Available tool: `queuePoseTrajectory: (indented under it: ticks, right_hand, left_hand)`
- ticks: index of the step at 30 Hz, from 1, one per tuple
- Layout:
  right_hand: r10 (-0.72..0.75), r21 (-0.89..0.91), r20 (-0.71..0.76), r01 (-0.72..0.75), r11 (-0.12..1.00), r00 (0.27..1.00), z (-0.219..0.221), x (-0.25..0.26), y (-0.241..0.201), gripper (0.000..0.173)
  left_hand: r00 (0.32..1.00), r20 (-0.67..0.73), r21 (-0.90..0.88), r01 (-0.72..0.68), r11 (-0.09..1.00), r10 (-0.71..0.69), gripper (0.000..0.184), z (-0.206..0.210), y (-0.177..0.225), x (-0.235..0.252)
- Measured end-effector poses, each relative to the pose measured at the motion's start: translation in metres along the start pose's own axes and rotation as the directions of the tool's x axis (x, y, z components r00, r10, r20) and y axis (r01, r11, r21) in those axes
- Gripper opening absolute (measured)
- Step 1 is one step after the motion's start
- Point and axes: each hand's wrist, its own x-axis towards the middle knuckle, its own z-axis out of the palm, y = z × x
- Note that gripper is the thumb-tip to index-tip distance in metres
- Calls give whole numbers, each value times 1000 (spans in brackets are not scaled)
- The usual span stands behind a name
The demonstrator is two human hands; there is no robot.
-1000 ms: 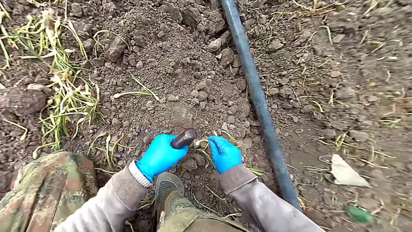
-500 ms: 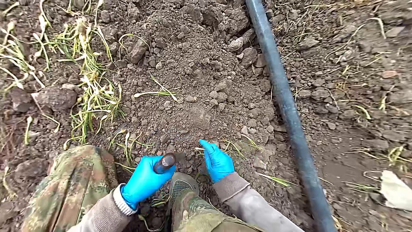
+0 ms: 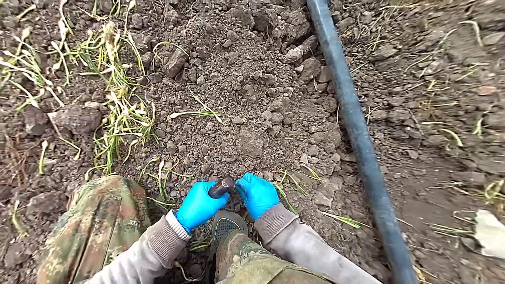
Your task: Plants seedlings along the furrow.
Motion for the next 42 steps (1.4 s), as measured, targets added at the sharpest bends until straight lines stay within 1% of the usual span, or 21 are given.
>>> queuePoseTrajectory:
  ticks: [2, 4, 6, 7, 8, 9, 11, 14, 15, 17, 18, 20, 23, 26, 28, 30, 33, 36, 39, 41, 42]
  right_hand:
    - [25, -44, 317, -11, 999, 948, 7, 15, -10, 19]
    - [61, -85, 488, -22, 996, 871, 26, 29, -17, 23]
    - [74, -89, 440, -39, 995, 895, 36, 31, -24, 28]
    - [39, -73, 316, -17, 997, 948, 41, 24, -27, 32]
    - [-43, -57, 111, 49, 997, 993, 46, 19, -26, 31]
    - [-126, -41, -83, 123, 992, 989, 48, 25, -24, 28]
    - [-175, 21, -220, 184, 983, 960, 34, 55, -25, 22]
    - [-61, 102, -146, 76, 992, 987, 1, 129, -33, 22]
    - [-3, 71, -76, 9, 997, 997, -10, 157, -34, 27]
    - [122, -81, 118, -113, 990, 985, -22, 204, -33, 51]
    - [157, -155, 201, -126, 980, 967, -24, 222, -31, 60]
    - [149, -230, 299, -80, 970, 943, -30, 242, -30, 61]
    - [79, -223, 305, -10, 975, 949, -34, 236, -23, 54]
    - [-38, -158, 96, 53, 986, 995, -39, 227, -14, 24]
    - [-118, -124, -55, 111, 986, 991, -39, 230, -20, 26]
    - [-93, -44, -16, 93, 995, 995, -39, 241, -44, 29]
    - [70, 39, 185, -79, 996, 980, -22, 262, -76, 32]
    - [139, 96, 165, -156, 983, 977, -14, 259, -86, 27]
    - [48, 171, 103, -65, 983, 994, -25, 205, -81, 23]
    - [-39, 247, 1, 37, 968, 999, -20, 145, -62, 22]
    - [-69, 275, -38, 77, 958, 997, -14, 111, -49, 21]
  left_hand:
    - [999, -28, -115, -40, 993, 37, 27, -9, -3, -21]
    - [982, -92, -129, -175, 976, 164, 24, -27, 7, -53]
    - [939, -160, -94, -321, 943, 304, 14, -46, 15, -83]
    - [928, -185, -77, -343, 936, 324, 12, -51, 16, -96]
    - [925, -204, -57, -337, 940, 320, 13, -52, 13, -103]
    - [932, -211, -32, -309, 950, 296, 15, -51, 5, -102]
    - [964, -191, -2, -189, 982, 185, 22, -42, -23, -90]
    - [983, -164, 4, -81, 997, 81, 27, -26, -49, -81]
    - [984, -159, 5, -76, 997, 75, 27, -22, -52, -83]
    - [986, -156, 4, -58, 998, 58, 26, -16, -55, -89]
    - [986, -156, 0, -58, 998, 57, 26, -15, -56, -90]
    - [985, -155, 2, -69, 998, 69, 25, -18, -59, -91]
    - [985, -147, -4, -90, 996, 89, 24, -18, -60, -92]
    - [984, -153, -14, -98, 995, 95, 25, -16, -58, -88]
    - [982, -161, -15, -107, 994, 103, 25, -13, -58, -88]
    - [981, -165, -12, -103, 995, 100, 26, -12, -57, -90]
    - [982, -171, -10, -78, 997, 75, 27, -10, -58, -96]
    - [968, -241, -99, -102, 990, 76, 20, -14, -64, -100]
    - [912, -408, -336, -187, 923, 36, 8, -36, -73, -113]
    - [905, -424, -485, -251, 838, 26, 12, -65, -67, -127]
    - [910, -406, -509, -305, 805, 89, 14, -80, -60, -137]
